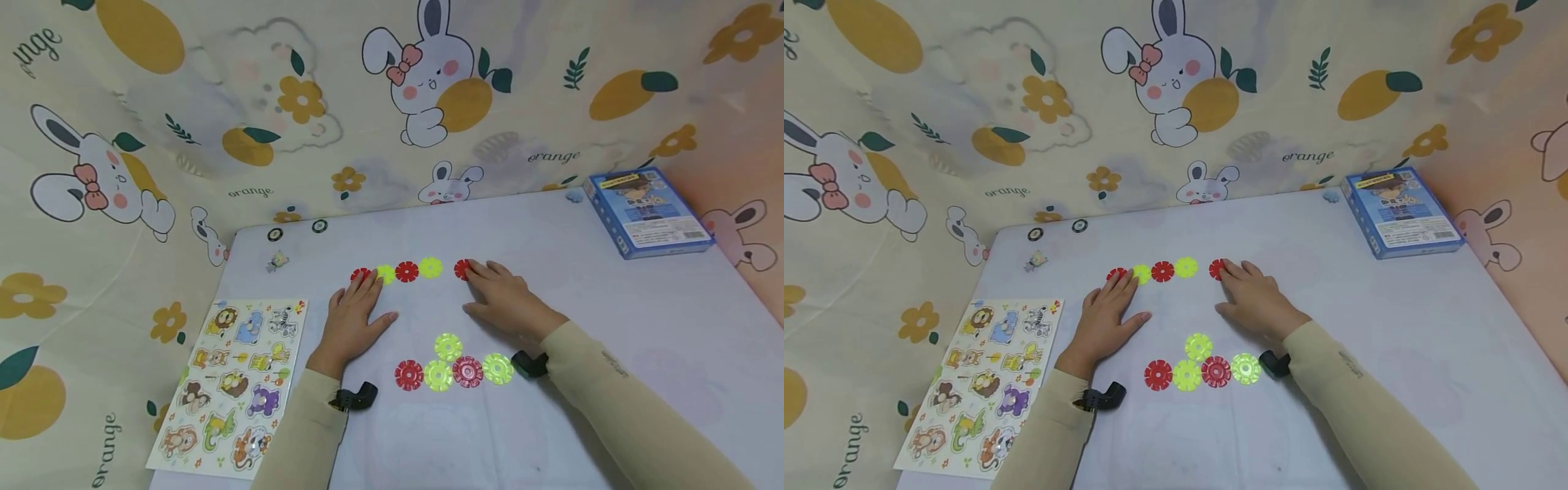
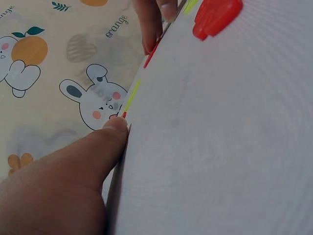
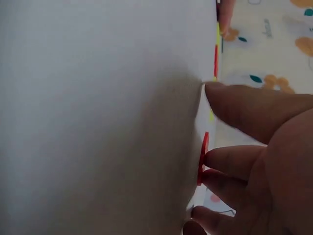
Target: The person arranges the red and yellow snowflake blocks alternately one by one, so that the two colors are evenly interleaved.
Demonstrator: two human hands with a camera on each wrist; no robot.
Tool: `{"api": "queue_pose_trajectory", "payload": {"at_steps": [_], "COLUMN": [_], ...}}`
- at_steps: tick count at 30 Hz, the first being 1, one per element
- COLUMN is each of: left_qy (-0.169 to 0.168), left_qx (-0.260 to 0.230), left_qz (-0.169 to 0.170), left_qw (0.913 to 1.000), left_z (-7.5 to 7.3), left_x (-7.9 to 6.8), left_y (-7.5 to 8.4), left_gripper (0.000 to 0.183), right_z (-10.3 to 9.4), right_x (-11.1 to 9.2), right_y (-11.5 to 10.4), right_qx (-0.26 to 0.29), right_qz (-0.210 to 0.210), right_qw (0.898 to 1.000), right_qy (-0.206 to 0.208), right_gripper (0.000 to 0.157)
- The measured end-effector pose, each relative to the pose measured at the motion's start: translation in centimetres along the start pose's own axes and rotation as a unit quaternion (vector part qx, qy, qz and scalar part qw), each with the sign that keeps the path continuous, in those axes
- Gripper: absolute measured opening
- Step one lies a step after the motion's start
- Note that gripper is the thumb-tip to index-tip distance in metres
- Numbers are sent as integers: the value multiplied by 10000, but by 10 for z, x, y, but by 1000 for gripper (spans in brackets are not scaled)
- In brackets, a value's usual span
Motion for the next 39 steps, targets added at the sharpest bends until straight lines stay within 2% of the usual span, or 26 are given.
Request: {"api": "queue_pose_trajectory", "payload": {"at_steps": [3,15,35,39], "left_qy": [-15,55,15,-9], "left_qx": [-20,-29,-37,-25], "left_qz": [11,44,13,-3], "left_qw": [10000,10000,10000,10000], "left_z": [0,-1,-2,-1], "left_x": [0,1,0,0], "left_y": [1,2,1,1], "left_gripper": [82,82,81,82], "right_z": [1,1,1,1], "right_x": [4,18,17,16], "right_y": [0,-11,-9,-7], "right_qx": [-90,1,311,540], "right_qz": [124,121,59,91], "right_qw": [9999,9998,9990,9981], "right_qy": [-60,-174,-312,-288], "right_gripper": [89,96,96,96]}}
Point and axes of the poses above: each hand's wrist, its own x-axis towards the middle knuckle, its own z-axis out of the palm, y = z × x, the point moved 6 cm from there along x, towards the middle knuckle, and after that the axes turned 10 degrees about x, right-handed, at the moved point
